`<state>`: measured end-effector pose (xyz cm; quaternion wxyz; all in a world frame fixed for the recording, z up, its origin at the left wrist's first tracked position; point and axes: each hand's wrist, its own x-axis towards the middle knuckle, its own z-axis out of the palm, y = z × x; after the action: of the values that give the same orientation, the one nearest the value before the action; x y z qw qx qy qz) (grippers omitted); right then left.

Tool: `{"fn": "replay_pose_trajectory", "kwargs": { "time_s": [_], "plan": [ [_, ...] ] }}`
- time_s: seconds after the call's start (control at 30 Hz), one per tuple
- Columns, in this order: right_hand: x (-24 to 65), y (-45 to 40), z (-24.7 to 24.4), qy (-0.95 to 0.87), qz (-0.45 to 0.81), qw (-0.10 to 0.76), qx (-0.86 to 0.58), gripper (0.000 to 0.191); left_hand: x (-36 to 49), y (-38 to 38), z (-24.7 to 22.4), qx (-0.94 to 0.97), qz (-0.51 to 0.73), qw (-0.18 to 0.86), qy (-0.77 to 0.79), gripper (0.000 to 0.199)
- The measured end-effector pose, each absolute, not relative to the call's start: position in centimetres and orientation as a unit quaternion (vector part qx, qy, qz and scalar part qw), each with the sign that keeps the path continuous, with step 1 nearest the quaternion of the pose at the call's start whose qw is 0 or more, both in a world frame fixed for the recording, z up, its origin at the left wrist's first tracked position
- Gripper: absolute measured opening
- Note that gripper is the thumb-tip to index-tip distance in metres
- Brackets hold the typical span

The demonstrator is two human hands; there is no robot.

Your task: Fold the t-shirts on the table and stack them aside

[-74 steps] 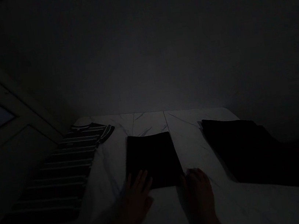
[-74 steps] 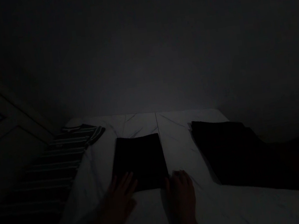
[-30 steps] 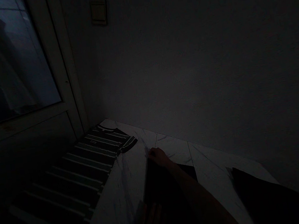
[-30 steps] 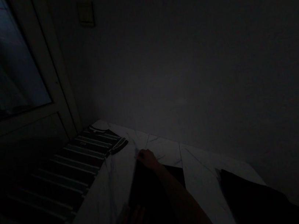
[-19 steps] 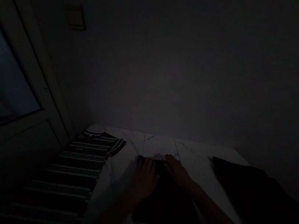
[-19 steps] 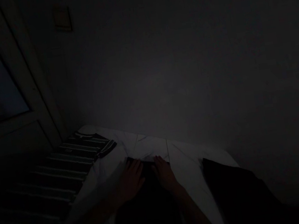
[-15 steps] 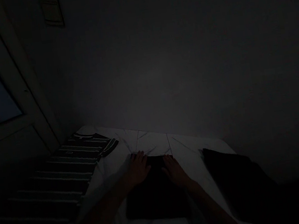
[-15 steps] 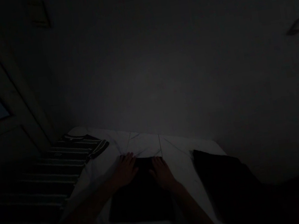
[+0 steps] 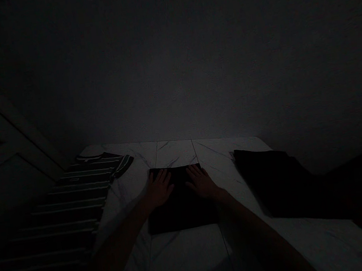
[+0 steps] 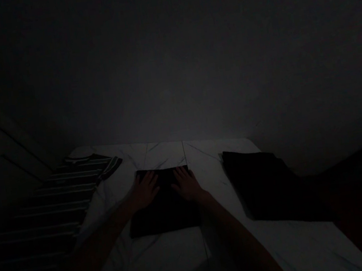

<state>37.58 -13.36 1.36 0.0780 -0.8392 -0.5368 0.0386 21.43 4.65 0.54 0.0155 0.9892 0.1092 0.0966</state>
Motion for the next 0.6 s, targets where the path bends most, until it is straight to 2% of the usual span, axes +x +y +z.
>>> {"fn": "replay_pose_trajectory", "kwargs": {
  "time_s": [0.1, 0.23, 0.43, 0.6],
  "plan": [
    [36.5, -13.8, 1.7, -0.521, 0.037, 0.068, -0.85, 0.067, 20.7, 3.9, 0.7, 0.989, 0.093, 0.009, 0.119, 0.054],
    [33.6, -14.8, 1.4, -0.564, -0.002, 0.098, -0.82, 0.068, 19.3, 2.0, 0.5, 0.991, 0.111, 0.009, 0.078, 0.056],
    [31.2, -16.6, 0.7, -0.544, 0.022, 0.109, -0.832, 0.066, 17.4, 0.5, -0.3, 0.988, 0.105, 0.012, 0.116, 0.054],
    [30.2, -18.5, -0.1, -0.561, 0.03, 0.11, -0.82, 0.071, 14.6, 0.1, -1.2, 0.987, 0.138, 0.009, 0.076, 0.054]
  ]
}}
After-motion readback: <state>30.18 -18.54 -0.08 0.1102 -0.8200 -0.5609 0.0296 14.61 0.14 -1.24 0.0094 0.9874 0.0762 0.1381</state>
